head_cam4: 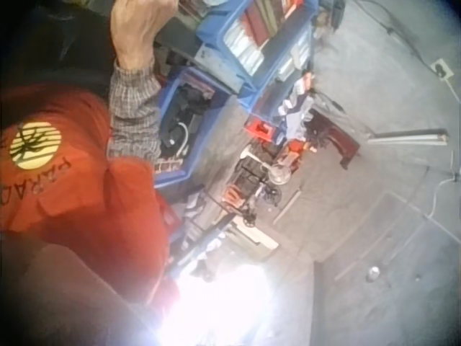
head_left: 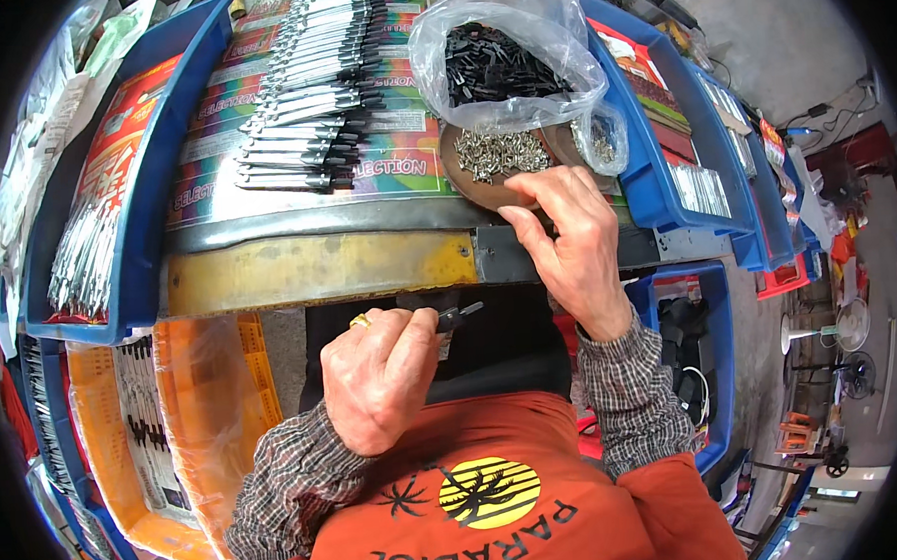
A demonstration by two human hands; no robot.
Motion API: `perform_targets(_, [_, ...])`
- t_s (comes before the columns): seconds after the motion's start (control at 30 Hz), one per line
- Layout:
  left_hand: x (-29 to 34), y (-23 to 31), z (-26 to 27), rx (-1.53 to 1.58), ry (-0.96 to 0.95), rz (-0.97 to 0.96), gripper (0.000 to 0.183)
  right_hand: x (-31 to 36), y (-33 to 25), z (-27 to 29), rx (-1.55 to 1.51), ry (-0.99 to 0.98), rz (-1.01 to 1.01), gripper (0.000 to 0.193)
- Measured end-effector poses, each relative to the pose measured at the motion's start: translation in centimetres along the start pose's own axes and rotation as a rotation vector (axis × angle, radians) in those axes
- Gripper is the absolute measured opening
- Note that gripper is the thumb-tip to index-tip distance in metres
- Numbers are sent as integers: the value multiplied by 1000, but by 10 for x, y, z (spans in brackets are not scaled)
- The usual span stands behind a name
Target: The person assembles metal strips by attaching plastic clips and small metal fasteners onto them by hand, then places the assembled pieces onto the table and into a tray.
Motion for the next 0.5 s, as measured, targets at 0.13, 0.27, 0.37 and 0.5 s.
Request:
perform_targets(0.13, [1,-10,3,-1,-6,45,33,-4,9,-12,71,-63,5,30])
perform_targets(0.27, [2,-18,2,6,-22,75,33,-4,12,-19,127,-97,-10,35])
perform_targets(0.37, [0,-19,1,15,-29,80,32,-4,13,-20,147,-120,-2,37])
perform_targets(0.5, [1,-20,-1,20,-37,88,31,-3,17,-24,109,-117,-23,39])
Point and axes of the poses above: each hand's wrist, its own x-axis away from the middle knuckle, its own z-axis out of the back of the hand, y = z × x, the point moved 10 cm from there along -x, towards the middle knuckle, and after that the axes turned 11 degrees about z, right-handed, at the moved point
